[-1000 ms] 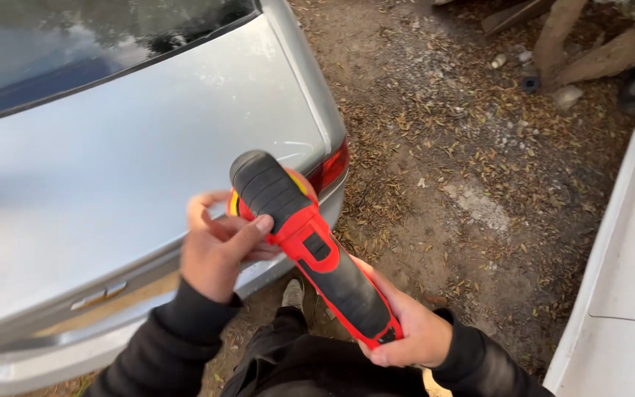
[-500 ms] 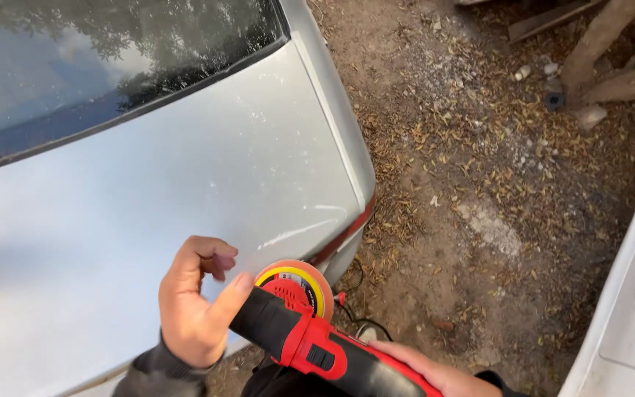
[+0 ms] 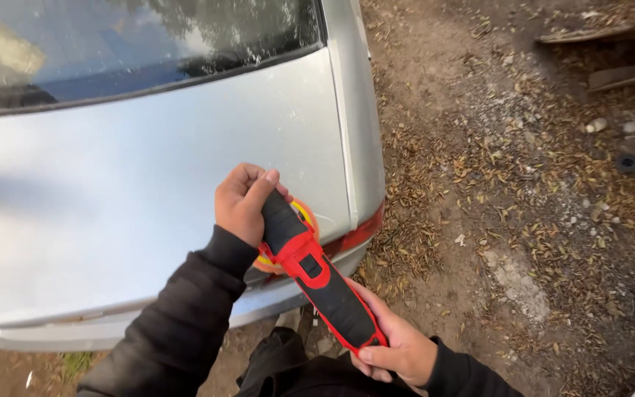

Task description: The person uses a red and black electric polisher with a yellow pad to polish the rear trunk of a silver car. They wipe the polished area with a yellow cloth, then apply a liquid from a yellow bottle onto the trunk before resuming polishing with the electric tool.

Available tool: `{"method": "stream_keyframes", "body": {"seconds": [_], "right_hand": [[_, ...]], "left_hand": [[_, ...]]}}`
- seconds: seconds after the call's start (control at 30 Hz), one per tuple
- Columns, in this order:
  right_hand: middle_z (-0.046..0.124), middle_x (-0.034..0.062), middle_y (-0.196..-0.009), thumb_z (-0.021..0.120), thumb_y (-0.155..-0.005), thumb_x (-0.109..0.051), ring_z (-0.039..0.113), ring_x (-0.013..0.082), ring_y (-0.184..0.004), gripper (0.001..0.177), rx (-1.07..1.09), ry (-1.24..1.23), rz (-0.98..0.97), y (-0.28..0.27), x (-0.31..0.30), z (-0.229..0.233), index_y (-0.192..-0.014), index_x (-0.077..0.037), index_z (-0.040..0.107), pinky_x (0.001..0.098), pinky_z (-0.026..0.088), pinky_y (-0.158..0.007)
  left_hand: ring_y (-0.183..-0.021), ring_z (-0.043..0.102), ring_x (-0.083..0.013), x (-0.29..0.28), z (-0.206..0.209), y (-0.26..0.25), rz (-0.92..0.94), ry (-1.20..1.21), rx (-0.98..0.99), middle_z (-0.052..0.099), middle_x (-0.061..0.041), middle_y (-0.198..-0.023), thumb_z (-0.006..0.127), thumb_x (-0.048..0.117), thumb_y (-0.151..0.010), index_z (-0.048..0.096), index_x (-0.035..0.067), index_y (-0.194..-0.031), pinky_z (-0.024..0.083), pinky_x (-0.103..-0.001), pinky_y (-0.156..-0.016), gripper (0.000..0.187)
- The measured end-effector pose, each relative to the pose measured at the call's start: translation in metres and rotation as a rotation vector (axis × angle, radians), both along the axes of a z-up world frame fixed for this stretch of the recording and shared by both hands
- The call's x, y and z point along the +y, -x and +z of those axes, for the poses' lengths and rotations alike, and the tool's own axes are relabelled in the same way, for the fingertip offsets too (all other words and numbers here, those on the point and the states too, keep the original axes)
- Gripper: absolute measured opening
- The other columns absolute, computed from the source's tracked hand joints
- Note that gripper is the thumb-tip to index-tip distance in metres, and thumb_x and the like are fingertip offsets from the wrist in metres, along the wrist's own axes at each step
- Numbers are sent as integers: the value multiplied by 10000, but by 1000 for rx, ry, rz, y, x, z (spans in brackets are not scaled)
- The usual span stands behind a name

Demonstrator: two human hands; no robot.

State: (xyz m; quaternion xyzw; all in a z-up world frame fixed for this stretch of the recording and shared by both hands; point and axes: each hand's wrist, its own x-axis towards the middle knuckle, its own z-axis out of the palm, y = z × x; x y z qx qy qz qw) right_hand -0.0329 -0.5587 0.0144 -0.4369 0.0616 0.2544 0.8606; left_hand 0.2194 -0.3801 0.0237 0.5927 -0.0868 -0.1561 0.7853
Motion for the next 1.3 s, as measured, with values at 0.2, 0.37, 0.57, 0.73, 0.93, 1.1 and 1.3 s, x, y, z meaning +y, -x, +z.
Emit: {"method": "stream_keyframes", "body": {"seconds": [0.2, 0.37, 0.57, 0.73, 0.93, 1.1, 1.3], "right_hand": [[568, 50, -869, 679, -855, -58, 520, 96, -595, 1037, 69, 90, 9, 2, -7, -9, -1663, -239, 55, 226, 416, -489], [543, 30, -902, 701, -931, -118, 501, 92, -647, 956, -118, 80, -70, -6, 3, -15, -1661, -155, 86, 242, 454, -580], [540, 37, -868, 718, -930, -219, 463, 91, -588, 928, -80, 257, -159, 9, 21, -33, -1640, -147, 127, 239, 414, -515], [486, 146, -1523, 723, -942, -327, 500, 203, -1383, 908, -273, 516, -270, 5, 34, -26, -1600, 4, 193, 366, 391, -1145], [408, 139, -1565, 774, -867, -370, 420, 227, -1444, 1031, -122, 511, -205, 8, 35, -23, -1595, -14, 135, 390, 334, -1180], [391, 128, -1579, 753, -886, -315, 413, 220, -1439, 1016, -105, 509, -172, 9, 32, -21, -1611, -24, 102, 380, 330, -1178], [537, 168, -1273, 720, -892, -155, 525, 233, -857, 1076, 235, 375, -36, 0, 25, 4, -1675, -227, -15, 381, 454, -743]], "left_hand": [[-674, 692, -211, -6, 4, 0, -20, 2, -33, 689, -139, -768, 620, 153, -985, 553, -13, -888, 599, -342, -635, 204], [-698, 702, -206, -12, 3, -22, -22, 6, -98, 687, -142, -762, 607, 167, -985, 561, -6, -897, 611, -334, -657, 199], [-733, 696, -206, -8, -12, -23, -91, 122, -64, 693, -121, -790, 620, 154, -969, 565, -4, -904, 602, -342, -701, 180], [-1023, 616, -323, 7, 5, 4, 4, -425, -529, 580, -215, -1099, 821, 278, -772, 556, -17, -1127, 561, -428, -898, 533], [-1328, 412, -510, 22, 32, 26, -193, -647, -681, 228, -309, -1496, 971, 491, -465, 358, -17, -1450, 454, -533, -1041, 1267], [-1352, 398, -532, 28, 29, 20, -237, -638, -686, 212, -303, -1517, 998, 519, -430, 334, -10, -1483, 438, -546, -1065, 1352], [-1346, 437, -507, 24, 24, 19, -243, -629, -699, 235, -280, -1515, 995, 523, -455, 333, -4, -1495, 490, -522, -1049, 1340]]}}
